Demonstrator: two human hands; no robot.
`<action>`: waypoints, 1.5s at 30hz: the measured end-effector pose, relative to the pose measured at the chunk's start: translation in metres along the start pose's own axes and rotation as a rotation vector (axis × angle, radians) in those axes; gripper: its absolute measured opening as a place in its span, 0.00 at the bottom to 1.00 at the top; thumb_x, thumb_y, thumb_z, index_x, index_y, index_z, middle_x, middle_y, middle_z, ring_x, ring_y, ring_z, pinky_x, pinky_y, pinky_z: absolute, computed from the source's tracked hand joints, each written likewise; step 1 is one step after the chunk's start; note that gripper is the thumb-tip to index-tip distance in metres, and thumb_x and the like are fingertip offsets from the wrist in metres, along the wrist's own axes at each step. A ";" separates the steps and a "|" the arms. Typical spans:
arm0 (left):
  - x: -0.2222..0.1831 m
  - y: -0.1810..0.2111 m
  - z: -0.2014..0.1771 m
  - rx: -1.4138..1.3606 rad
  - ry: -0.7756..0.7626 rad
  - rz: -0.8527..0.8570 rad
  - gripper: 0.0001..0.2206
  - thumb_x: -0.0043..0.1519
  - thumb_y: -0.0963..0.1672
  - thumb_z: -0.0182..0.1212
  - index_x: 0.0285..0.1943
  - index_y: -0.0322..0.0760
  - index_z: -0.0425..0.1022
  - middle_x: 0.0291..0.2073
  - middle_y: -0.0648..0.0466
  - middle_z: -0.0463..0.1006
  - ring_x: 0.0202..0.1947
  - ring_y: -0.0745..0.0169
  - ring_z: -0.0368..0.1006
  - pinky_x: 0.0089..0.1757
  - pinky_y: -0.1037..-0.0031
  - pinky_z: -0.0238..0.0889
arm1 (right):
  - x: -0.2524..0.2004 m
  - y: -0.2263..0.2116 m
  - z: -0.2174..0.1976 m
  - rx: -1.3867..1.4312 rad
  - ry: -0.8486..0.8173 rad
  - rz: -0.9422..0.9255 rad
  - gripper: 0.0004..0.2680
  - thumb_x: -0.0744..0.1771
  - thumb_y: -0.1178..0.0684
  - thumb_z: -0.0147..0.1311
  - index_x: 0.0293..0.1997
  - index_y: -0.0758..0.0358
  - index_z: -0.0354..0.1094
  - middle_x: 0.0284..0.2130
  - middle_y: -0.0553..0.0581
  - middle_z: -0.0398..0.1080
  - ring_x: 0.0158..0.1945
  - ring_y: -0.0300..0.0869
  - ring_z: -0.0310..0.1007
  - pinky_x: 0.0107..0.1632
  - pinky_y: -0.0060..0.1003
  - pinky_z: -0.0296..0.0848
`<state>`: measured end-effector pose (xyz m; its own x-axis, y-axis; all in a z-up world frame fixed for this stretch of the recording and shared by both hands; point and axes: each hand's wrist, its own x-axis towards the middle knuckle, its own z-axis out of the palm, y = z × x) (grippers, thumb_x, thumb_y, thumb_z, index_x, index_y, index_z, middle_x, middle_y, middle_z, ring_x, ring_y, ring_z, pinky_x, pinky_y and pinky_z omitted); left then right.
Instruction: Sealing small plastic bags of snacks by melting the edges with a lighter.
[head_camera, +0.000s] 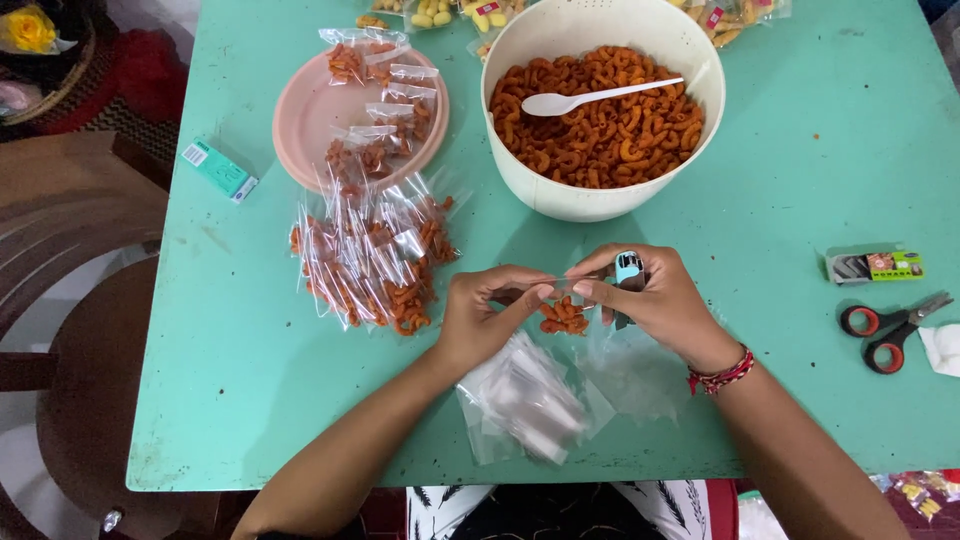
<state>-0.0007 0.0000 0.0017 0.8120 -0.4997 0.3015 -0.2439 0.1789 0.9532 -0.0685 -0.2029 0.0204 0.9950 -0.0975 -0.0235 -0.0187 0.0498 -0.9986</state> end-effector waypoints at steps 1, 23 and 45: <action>0.000 0.000 -0.001 0.000 0.000 -0.001 0.04 0.63 0.38 0.67 0.44 0.32 0.84 0.28 0.48 0.86 0.34 0.72 0.77 0.35 0.76 0.74 | 0.000 -0.001 0.000 0.000 0.000 0.000 0.07 0.63 0.62 0.65 0.43 0.73 0.77 0.24 0.62 0.67 0.27 0.48 0.80 0.23 0.38 0.81; 0.002 0.011 0.008 0.125 0.088 0.041 0.09 0.62 0.40 0.69 0.45 0.23 0.83 0.26 0.36 0.82 0.32 0.59 0.76 0.35 0.76 0.70 | 0.001 -0.002 -0.004 -0.065 -0.004 -0.006 0.06 0.65 0.60 0.61 0.41 0.73 0.77 0.24 0.67 0.74 0.25 0.46 0.78 0.22 0.36 0.80; 0.003 -0.002 0.002 0.127 0.058 0.011 0.05 0.62 0.40 0.69 0.43 0.32 0.85 0.30 0.48 0.87 0.35 0.71 0.77 0.36 0.74 0.74 | 0.002 -0.010 -0.002 -0.082 -0.049 -0.023 0.07 0.66 0.58 0.59 0.44 0.70 0.78 0.28 0.67 0.77 0.31 0.46 0.78 0.23 0.35 0.81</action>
<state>0.0012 -0.0036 0.0010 0.8372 -0.4483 0.3132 -0.3147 0.0734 0.9464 -0.0668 -0.2054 0.0303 0.9988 -0.0491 0.0003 -0.0013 -0.0334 -0.9994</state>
